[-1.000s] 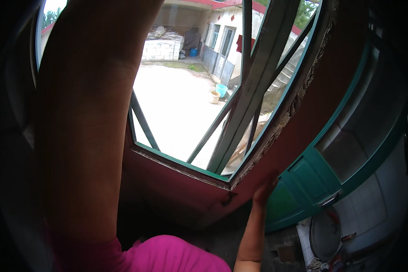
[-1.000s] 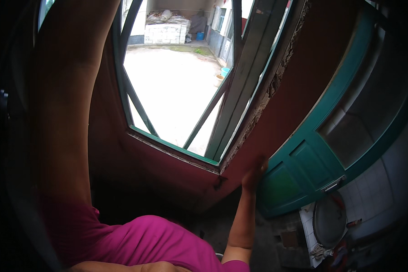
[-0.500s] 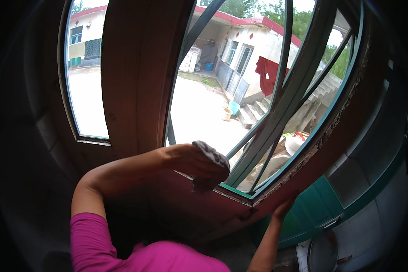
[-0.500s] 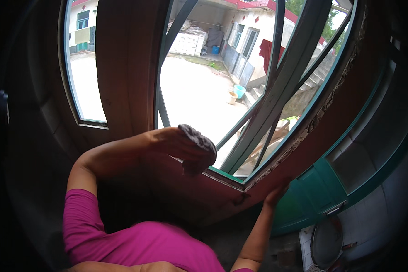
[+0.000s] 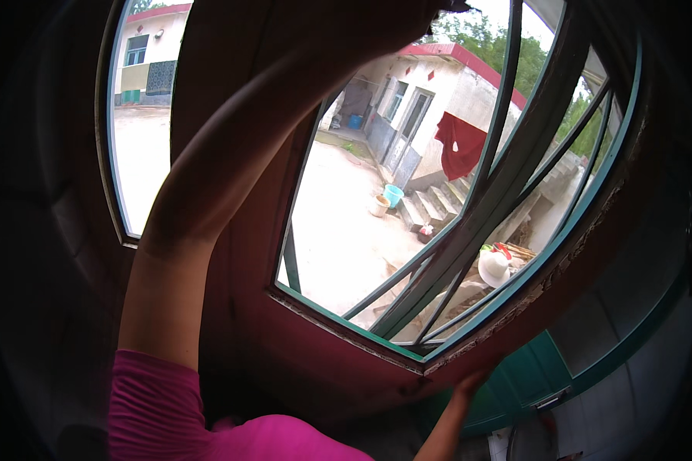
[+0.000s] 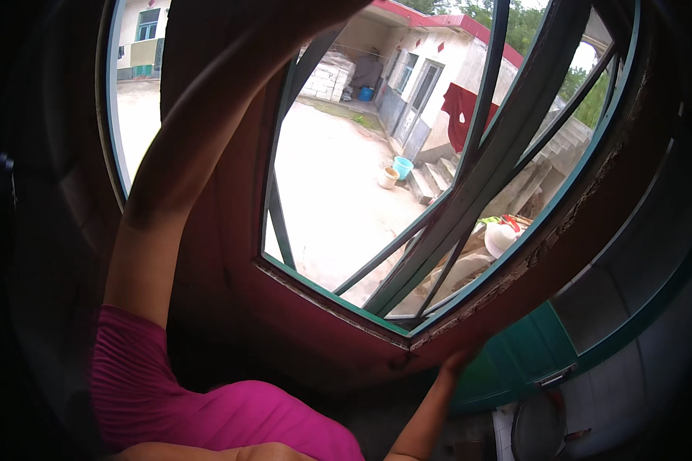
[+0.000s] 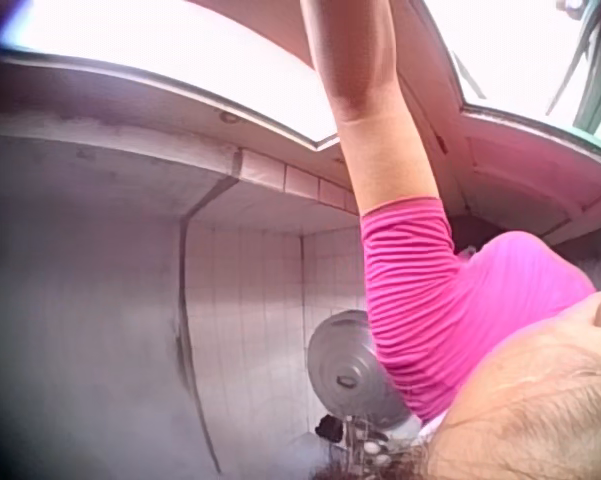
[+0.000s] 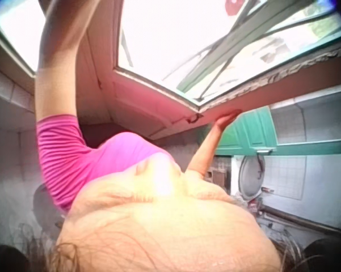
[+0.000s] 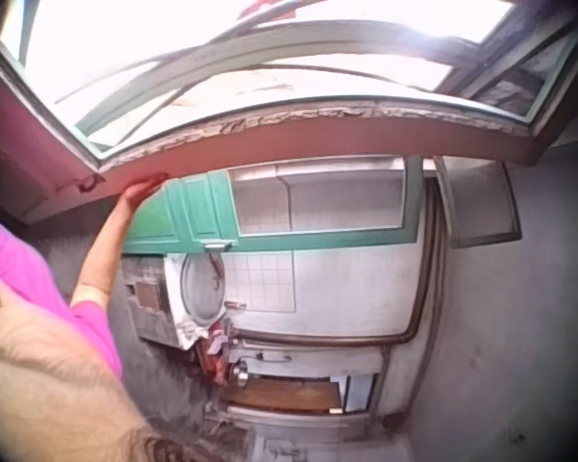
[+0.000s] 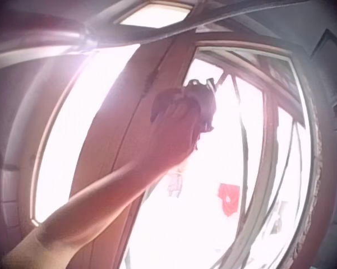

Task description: The person wets a cloth in a bucket of water, then wipes the glass panes and frames of a door and an adjacent window. The person repeatedly wipes different sections of the glass and frames with the cloth.

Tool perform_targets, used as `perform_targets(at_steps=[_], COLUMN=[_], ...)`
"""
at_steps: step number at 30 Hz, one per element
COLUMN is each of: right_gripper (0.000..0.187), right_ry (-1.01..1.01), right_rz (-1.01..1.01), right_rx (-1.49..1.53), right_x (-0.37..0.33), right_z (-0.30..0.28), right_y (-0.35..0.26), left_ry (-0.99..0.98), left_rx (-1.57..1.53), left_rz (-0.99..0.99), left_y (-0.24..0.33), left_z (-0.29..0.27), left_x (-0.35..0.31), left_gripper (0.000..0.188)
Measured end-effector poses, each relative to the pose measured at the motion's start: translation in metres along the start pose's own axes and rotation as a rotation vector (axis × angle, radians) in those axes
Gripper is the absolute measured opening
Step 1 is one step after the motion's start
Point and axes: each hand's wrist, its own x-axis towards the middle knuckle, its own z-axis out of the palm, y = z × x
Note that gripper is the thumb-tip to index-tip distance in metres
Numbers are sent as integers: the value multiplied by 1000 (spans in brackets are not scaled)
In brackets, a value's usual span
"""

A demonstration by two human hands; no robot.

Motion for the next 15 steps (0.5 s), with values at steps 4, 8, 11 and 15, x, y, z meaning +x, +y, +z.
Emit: perform_targets(at_steps=[4,8,11,15], right_gripper=[75,75,77,77], right_ry=[6,-60,-1,-22], right_rz=[77,95,129,159], right_rx=[62,64,73,135], right_x=[-4,3,7,11], right_z=[0,15,3,11], right_y=[-5,-7,8,-8], left_ry=[-315,-657,-837,-803], left_rx=[-126,-578,-792,-801], left_rz=[-159,-514,-615,-596], left_y=[95,162,155,118], left_z=[-79,-185,-187,-128], left_x=[-185,-409,-410,-333], left_gripper=[48,39,43,44])
